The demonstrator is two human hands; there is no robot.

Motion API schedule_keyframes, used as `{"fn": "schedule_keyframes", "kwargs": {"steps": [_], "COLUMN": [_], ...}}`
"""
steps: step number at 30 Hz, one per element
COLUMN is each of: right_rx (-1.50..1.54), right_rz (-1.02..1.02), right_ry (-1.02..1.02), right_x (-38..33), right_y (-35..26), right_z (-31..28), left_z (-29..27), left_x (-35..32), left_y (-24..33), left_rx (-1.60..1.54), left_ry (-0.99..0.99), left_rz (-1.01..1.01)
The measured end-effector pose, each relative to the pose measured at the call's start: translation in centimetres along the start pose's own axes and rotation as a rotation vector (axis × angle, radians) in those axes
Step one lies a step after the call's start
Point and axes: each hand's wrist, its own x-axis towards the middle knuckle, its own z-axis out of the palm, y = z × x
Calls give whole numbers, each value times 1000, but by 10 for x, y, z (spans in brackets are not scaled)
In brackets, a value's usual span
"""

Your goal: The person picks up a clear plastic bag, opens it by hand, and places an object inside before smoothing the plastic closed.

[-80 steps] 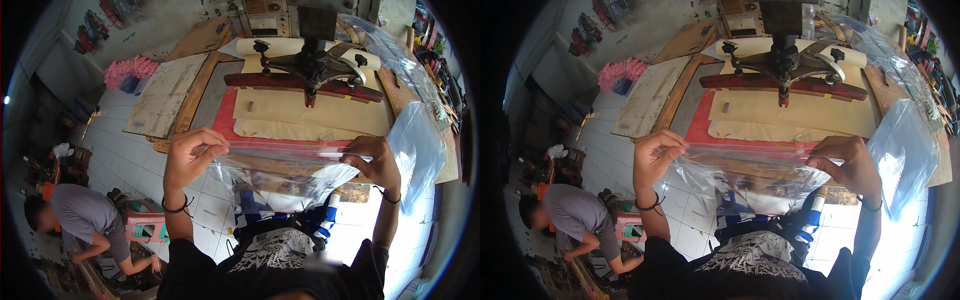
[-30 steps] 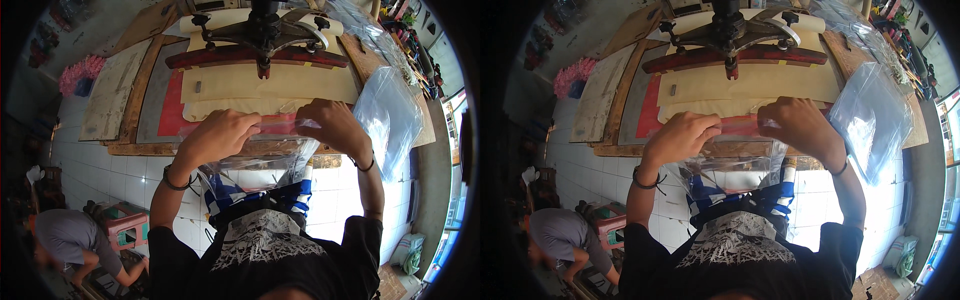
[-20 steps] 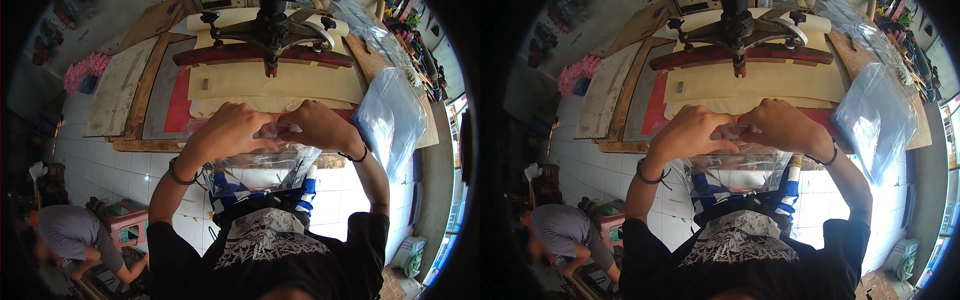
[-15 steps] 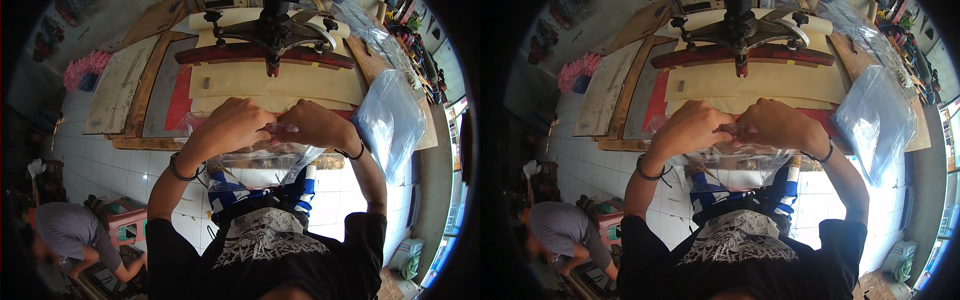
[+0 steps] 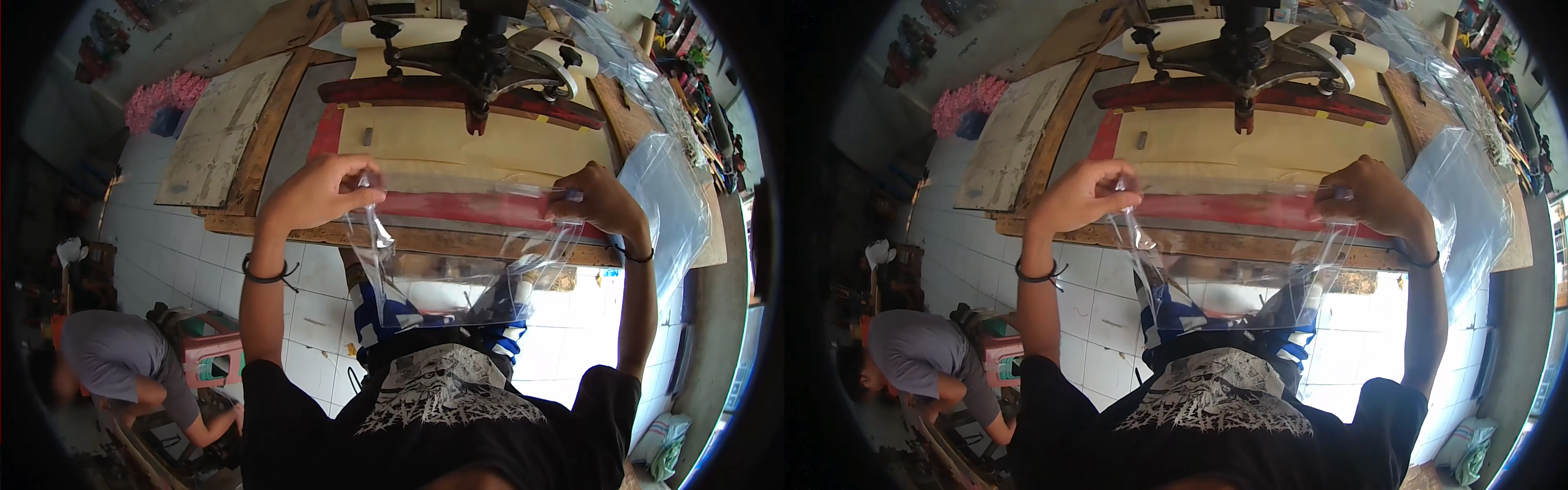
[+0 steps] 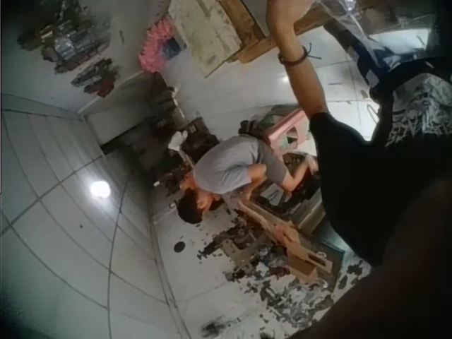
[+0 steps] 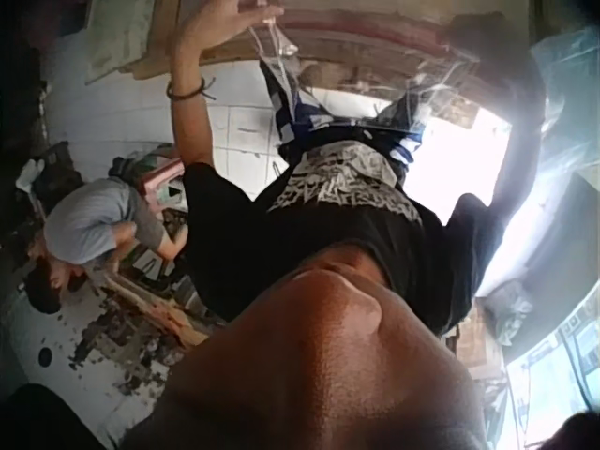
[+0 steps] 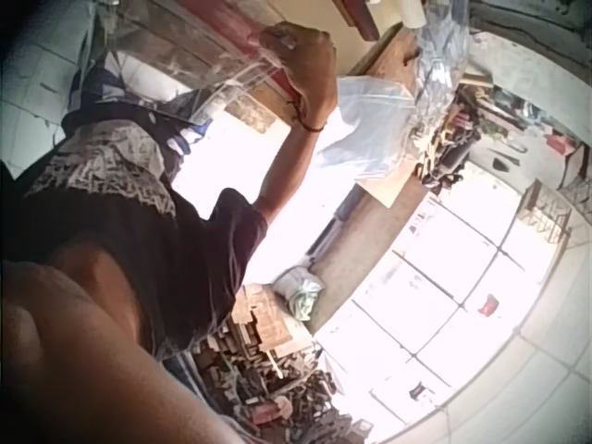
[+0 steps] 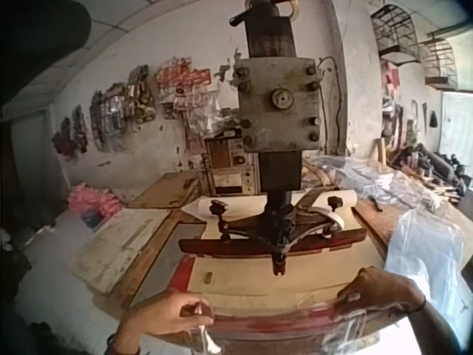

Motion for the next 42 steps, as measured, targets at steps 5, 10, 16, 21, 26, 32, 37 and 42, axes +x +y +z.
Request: {"fn": "schedule_keyframes", "kwargs": {"steps": [5,10,16,21,26,32,37,42], "right_rx": [169,82,35,138,65,26,31,3], "right_rz": [184,189,-59,-139,-206,-212,-171,-139], "right_ry": [73,28,-54,173,230,212,190,152], "right_x": [1,1,40,50,48,43,42,43], "right_y": [19,27,-38,-54,-49,-47,-47,-45], "right_z": [8,14,36,50,50,46,43,42], "left_z": [30,51,72,75,67,68,63,73], "left_x": [4,2,5,5,-4,-2,-5,-2], "left_y": [-30,-27,-1,-6,-3,-5,-11,13], "left_rx": [-469,-583,-690,-478,-359,-692,-599,-616], "left_ry": [107,170,218,409,372,338,249,193], "left_rz": [136,74,205,357,284,349,257,244]}}
